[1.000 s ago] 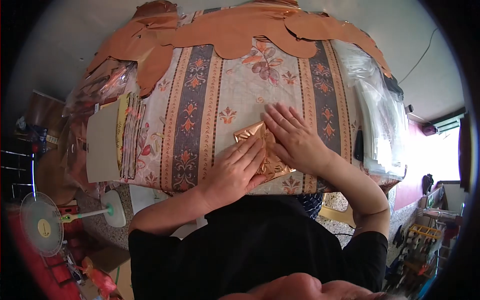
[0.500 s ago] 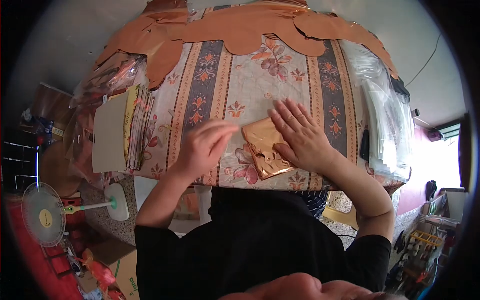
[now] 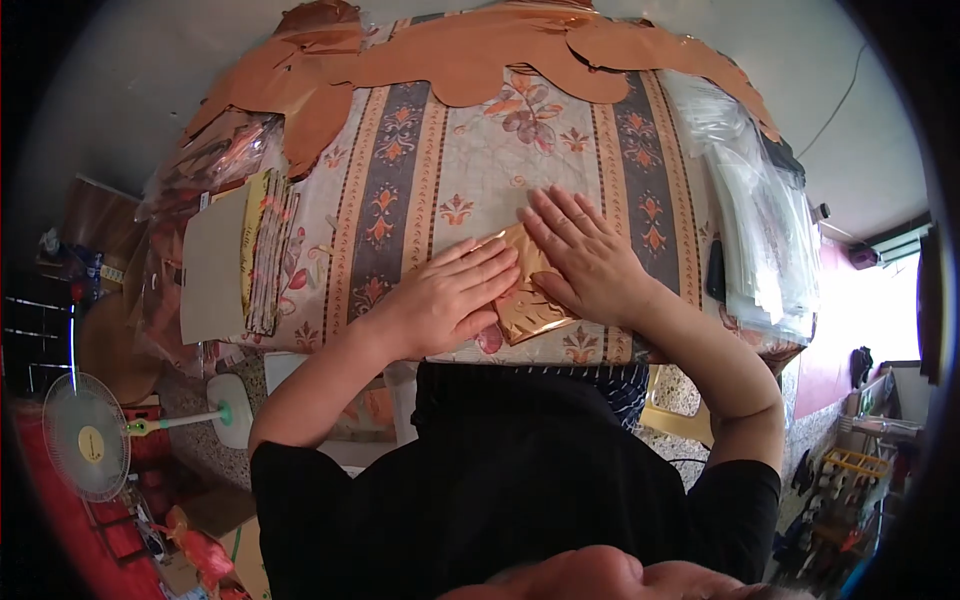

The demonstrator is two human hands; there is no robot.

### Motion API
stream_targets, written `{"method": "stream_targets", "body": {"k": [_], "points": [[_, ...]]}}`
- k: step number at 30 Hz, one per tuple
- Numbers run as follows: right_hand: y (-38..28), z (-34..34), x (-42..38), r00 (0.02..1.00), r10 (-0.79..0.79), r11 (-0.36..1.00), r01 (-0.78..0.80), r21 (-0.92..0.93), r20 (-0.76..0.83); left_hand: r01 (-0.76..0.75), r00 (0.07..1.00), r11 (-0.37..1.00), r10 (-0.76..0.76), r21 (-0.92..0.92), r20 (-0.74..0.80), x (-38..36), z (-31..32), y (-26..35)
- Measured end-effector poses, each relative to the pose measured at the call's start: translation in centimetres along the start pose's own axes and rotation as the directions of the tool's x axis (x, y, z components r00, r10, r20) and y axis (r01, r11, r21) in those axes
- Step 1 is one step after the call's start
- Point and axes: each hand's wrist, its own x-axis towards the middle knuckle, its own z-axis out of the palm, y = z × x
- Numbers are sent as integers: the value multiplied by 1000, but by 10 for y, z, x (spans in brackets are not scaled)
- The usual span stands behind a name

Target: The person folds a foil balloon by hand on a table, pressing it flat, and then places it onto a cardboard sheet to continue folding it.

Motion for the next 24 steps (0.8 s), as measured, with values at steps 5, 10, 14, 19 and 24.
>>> {"method": "stream_targets", "body": {"k": [5, 10, 14, 19, 24], "points": [[1, -2, -2, 997, -82, 995, 81, 50, 15, -5, 998, 1000, 5, -6, 63, -13, 1, 18], [-14, -5, -17, 991, -127, 990, 124, 69, 44, 22, 992, 985, 0, 170, -125, -28, 27, 48], [-25, -6, -25, 992, -105, 990, 97, 103, 70, 6, 935, 989, 48, 150, -352, -25, 38, 54], [-20, -10, -25, 985, -124, 983, 105, 154, 118, -70, 928, 968, 152, 240, -340, -9, 25, 52], [14, -7, -22, 984, 136, -178, -94, 980, 119, -123, 921, 951, 216, 285, -324, -7, 22, 49]]}}
